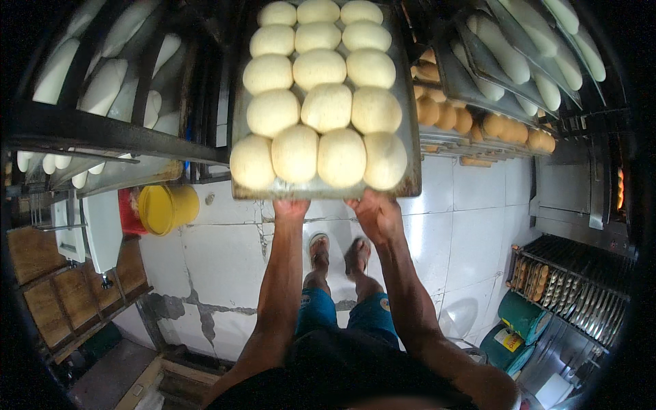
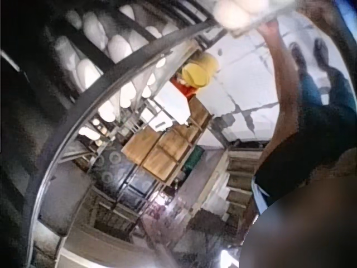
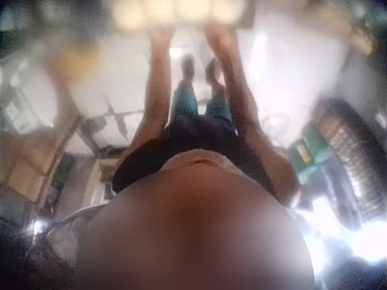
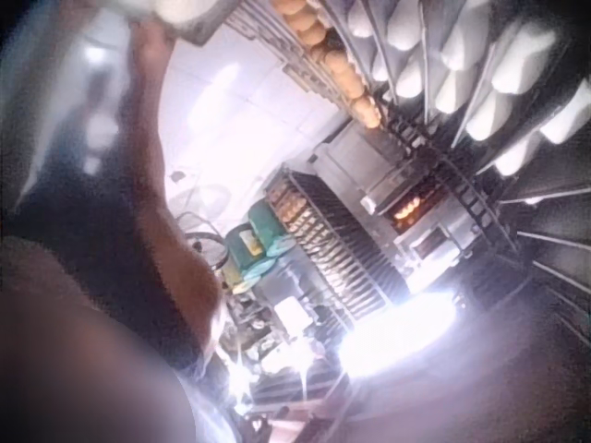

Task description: The person places trays of dough into an oven and removes trays of baked bread, using heat-resistant gloves and cloths.

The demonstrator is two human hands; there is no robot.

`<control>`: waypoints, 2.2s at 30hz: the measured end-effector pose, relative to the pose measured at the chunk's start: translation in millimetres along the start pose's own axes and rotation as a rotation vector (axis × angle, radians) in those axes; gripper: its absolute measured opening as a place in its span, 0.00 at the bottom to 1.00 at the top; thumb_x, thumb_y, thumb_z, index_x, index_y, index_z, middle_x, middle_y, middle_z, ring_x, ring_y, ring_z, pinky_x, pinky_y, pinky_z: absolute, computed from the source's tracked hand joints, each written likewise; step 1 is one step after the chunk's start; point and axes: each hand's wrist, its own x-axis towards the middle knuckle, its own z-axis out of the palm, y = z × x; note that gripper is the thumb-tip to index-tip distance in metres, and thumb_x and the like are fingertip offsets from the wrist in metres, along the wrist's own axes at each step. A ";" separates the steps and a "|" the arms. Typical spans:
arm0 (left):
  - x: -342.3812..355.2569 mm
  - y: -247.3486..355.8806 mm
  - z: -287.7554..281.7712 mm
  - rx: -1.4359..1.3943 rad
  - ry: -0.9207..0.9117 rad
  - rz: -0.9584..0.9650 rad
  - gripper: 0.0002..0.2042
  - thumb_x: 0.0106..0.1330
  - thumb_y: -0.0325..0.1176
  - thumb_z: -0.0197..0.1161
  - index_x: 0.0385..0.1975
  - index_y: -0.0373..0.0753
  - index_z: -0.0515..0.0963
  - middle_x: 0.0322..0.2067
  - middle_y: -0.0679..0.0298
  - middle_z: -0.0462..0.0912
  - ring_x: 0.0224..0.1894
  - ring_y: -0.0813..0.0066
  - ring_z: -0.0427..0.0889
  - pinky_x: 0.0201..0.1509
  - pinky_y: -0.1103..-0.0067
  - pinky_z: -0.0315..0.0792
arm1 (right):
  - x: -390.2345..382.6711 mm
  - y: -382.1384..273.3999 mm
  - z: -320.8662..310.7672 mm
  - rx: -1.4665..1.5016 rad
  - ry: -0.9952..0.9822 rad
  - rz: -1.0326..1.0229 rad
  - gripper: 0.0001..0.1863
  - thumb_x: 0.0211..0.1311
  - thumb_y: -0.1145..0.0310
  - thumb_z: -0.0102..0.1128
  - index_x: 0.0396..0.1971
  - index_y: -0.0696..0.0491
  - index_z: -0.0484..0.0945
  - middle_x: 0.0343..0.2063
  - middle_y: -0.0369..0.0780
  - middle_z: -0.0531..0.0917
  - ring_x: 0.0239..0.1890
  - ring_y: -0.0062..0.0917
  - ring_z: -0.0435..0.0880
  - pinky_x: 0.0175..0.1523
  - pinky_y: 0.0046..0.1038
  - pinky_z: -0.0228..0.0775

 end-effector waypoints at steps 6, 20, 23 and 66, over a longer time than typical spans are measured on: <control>-78.8 4.9 -7.2 0.016 0.148 -0.041 0.27 0.68 0.53 0.43 0.60 0.40 0.63 0.60 0.56 0.66 0.62 0.58 0.64 0.66 0.59 0.58 | -71.4 13.9 0.7 0.361 -0.019 0.062 0.26 0.55 0.69 0.55 0.55 0.58 0.65 0.52 0.44 0.74 0.54 0.34 0.72 0.61 0.40 0.62; -348.6 -2.2 -10.2 0.268 0.048 -0.042 0.24 0.65 0.44 0.50 0.58 0.37 0.64 0.53 0.55 0.72 0.55 0.61 0.73 0.58 0.62 0.69 | -335.3 -19.7 -82.7 0.476 0.027 0.124 0.31 0.43 0.77 0.56 0.55 0.55 0.68 0.52 0.41 0.74 0.56 0.34 0.72 0.61 0.41 0.65; -424.4 -20.3 6.4 0.369 0.058 -0.096 0.23 0.65 0.42 0.52 0.56 0.36 0.66 0.52 0.54 0.74 0.53 0.62 0.75 0.56 0.62 0.72 | -408.5 -46.2 -113.0 0.445 0.026 0.135 0.30 0.44 0.76 0.56 0.54 0.55 0.68 0.51 0.40 0.75 0.55 0.33 0.73 0.59 0.37 0.68; -249.5 -851.9 307.2 0.322 -0.328 -1.000 0.23 0.56 0.28 0.57 0.54 0.32 0.68 0.52 0.53 0.74 0.56 0.57 0.72 0.62 0.62 0.64 | -494.7 -698.7 -578.0 0.601 0.293 -1.080 0.23 0.48 0.74 0.55 0.48 0.60 0.70 0.45 0.48 0.78 0.44 0.41 0.81 0.39 0.44 0.82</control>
